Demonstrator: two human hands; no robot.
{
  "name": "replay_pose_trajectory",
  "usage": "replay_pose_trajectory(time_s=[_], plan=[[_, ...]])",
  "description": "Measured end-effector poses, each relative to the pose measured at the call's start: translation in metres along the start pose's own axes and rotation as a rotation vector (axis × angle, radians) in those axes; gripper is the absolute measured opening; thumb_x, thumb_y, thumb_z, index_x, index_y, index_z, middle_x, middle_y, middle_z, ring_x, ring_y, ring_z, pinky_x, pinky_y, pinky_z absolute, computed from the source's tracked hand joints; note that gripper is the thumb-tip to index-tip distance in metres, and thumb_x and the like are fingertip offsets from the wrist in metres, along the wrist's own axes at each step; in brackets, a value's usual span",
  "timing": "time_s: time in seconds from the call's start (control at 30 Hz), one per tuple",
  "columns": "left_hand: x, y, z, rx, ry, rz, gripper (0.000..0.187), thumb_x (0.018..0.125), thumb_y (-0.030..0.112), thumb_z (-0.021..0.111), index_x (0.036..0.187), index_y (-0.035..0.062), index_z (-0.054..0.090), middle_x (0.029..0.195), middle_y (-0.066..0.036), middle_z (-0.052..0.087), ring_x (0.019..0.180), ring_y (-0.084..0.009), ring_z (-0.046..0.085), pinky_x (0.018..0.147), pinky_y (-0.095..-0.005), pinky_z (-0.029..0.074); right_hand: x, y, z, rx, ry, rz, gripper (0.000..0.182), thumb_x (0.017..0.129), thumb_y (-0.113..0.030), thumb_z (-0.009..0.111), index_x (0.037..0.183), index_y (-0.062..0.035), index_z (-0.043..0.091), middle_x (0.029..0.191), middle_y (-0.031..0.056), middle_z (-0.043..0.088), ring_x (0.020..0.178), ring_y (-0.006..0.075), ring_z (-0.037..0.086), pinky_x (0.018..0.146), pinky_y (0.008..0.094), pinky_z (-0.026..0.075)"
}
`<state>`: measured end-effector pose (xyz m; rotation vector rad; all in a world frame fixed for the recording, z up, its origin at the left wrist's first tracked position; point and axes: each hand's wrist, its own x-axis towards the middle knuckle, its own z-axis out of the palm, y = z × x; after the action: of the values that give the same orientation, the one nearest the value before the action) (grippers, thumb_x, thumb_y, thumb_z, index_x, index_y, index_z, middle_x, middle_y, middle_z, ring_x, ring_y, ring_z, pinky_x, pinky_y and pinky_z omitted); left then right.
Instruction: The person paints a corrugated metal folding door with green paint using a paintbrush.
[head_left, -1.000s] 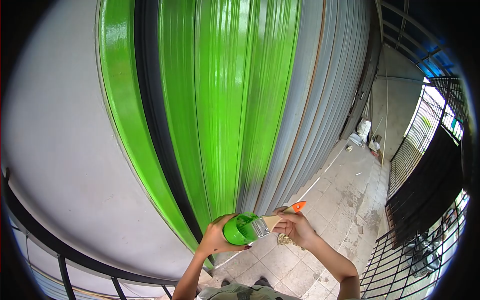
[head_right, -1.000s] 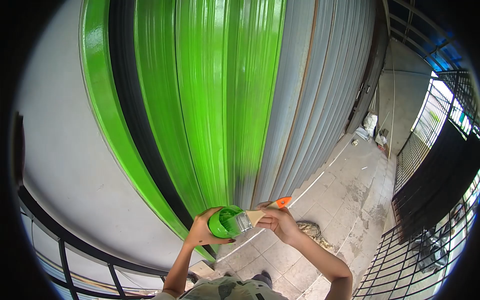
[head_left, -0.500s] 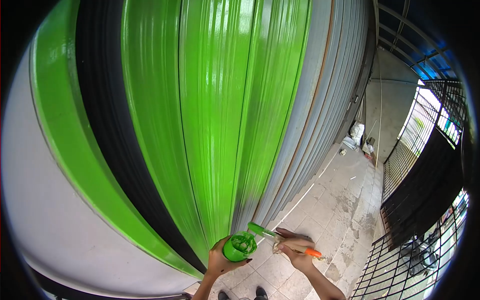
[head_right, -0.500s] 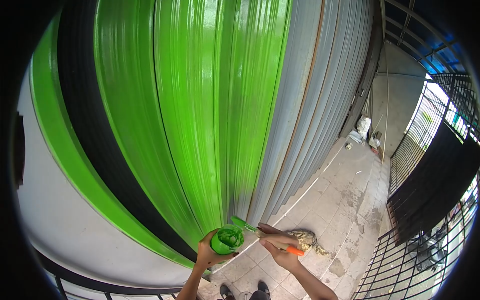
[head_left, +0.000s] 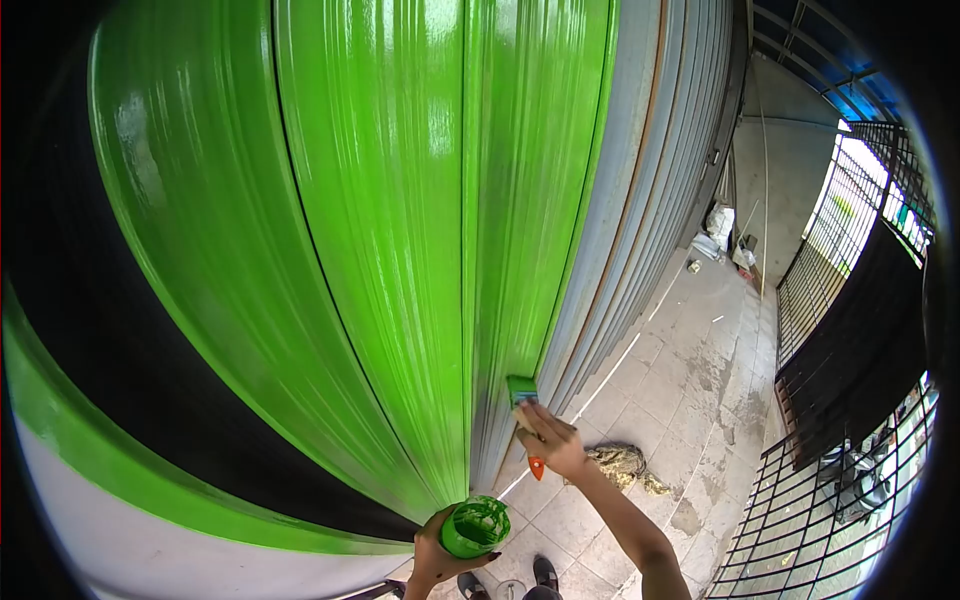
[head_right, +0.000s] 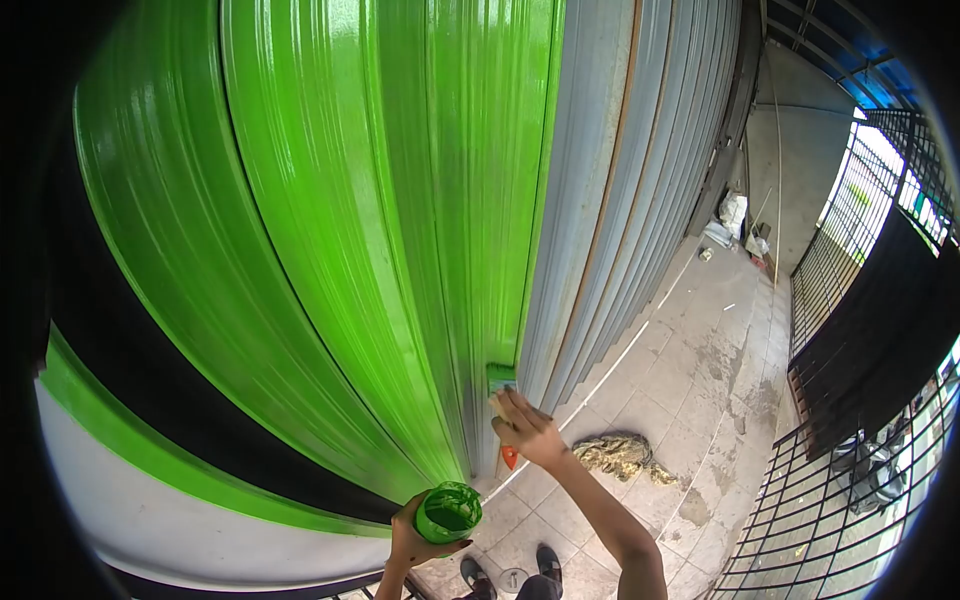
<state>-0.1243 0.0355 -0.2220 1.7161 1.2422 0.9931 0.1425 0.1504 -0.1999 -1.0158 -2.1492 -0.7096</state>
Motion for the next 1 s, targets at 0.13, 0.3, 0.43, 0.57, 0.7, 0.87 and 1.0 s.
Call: replay_pose_trajectory(time_s=[0.13,0.3,0.43,0.57,0.7,0.87,1.0], plan=[[-0.002,-0.010,0.000,-0.023,0.008,0.027,0.089,0.046,0.035,0.094,0.117,-0.0037,0.058,0.102,-0.016,0.070,0.093,-0.0249,0.070,0.086,-0.0372,0.056,0.012,0.003,-0.011,-0.092,0.150,-0.029,0.011,0.073,-0.008,0.069,0.078,-0.0126,0.060,0.123,0.0175,0.062,0.103,0.0284,0.067,0.075,0.0303,0.060],[-0.004,-0.011,-0.002,-0.060,0.003,0.022,0.089,0.045,0.033,0.094,0.118,-0.0039,0.058,0.103,-0.015,0.070,0.096,-0.0240,0.069,0.089,-0.0368,0.054,-0.079,-0.023,0.072,-0.037,-0.069,0.048,0.010,0.073,-0.010,0.068,0.075,-0.0133,0.059,0.122,0.0138,0.061,0.106,0.0267,0.066,0.078,0.0304,0.059],[-0.007,-0.004,-0.005,-0.089,-0.012,-0.027,0.087,0.045,0.032,0.094,0.117,-0.0033,0.059,0.106,-0.014,0.069,0.098,-0.0213,0.068,0.091,-0.0363,0.053,-0.122,-0.042,0.103,0.156,-0.221,0.054,0.011,0.069,-0.012,0.068,0.075,-0.0125,0.059,0.118,0.0111,0.061,0.108,0.0264,0.064,0.081,0.0313,0.058],[-0.009,-0.007,-0.005,-0.107,-0.021,-0.049,0.087,0.044,0.030,0.094,0.117,-0.0033,0.059,0.107,-0.014,0.069,0.098,-0.0210,0.068,0.091,-0.0366,0.053,-0.052,-0.008,0.055,0.074,-0.096,0.050,0.016,0.066,-0.012,0.068,0.079,-0.0107,0.058,0.121,0.0142,0.059,0.108,0.0272,0.064,0.080,0.0316,0.058],[-0.010,-0.006,-0.005,-0.134,-0.002,-0.026,0.086,0.044,0.029,0.094,0.117,-0.0030,0.060,0.106,-0.014,0.070,0.098,-0.0204,0.068,0.090,-0.0358,0.053,0.010,0.001,-0.007,-0.084,0.165,-0.026,0.014,0.072,-0.009,0.069,0.077,-0.0118,0.056,0.122,0.0153,0.062,0.103,0.0274,0.067,0.076,0.0308,0.059],[-0.014,-0.006,-0.003,-0.144,-0.008,-0.034,0.085,0.045,0.028,0.093,0.117,-0.0024,0.060,0.105,-0.013,0.070,0.097,-0.0193,0.068,0.089,-0.0347,0.053,-0.023,-0.002,0.030,-0.129,0.116,0.074,0.013,0.077,-0.009,0.068,0.075,-0.0122,0.056,0.122,0.0159,0.063,0.101,0.0265,0.068,0.074,0.0296,0.059],[-0.014,-0.018,-0.002,-0.134,-0.009,-0.040,0.085,0.045,0.028,0.093,0.116,-0.0018,0.060,0.105,-0.013,0.070,0.097,-0.0190,0.068,0.088,-0.0341,0.053,-0.097,-0.031,0.082,0.030,-0.102,0.115,0.011,0.073,-0.010,0.067,0.075,-0.0114,0.057,0.121,0.0137,0.063,0.103,0.0258,0.067,0.076,0.0295,0.058]])
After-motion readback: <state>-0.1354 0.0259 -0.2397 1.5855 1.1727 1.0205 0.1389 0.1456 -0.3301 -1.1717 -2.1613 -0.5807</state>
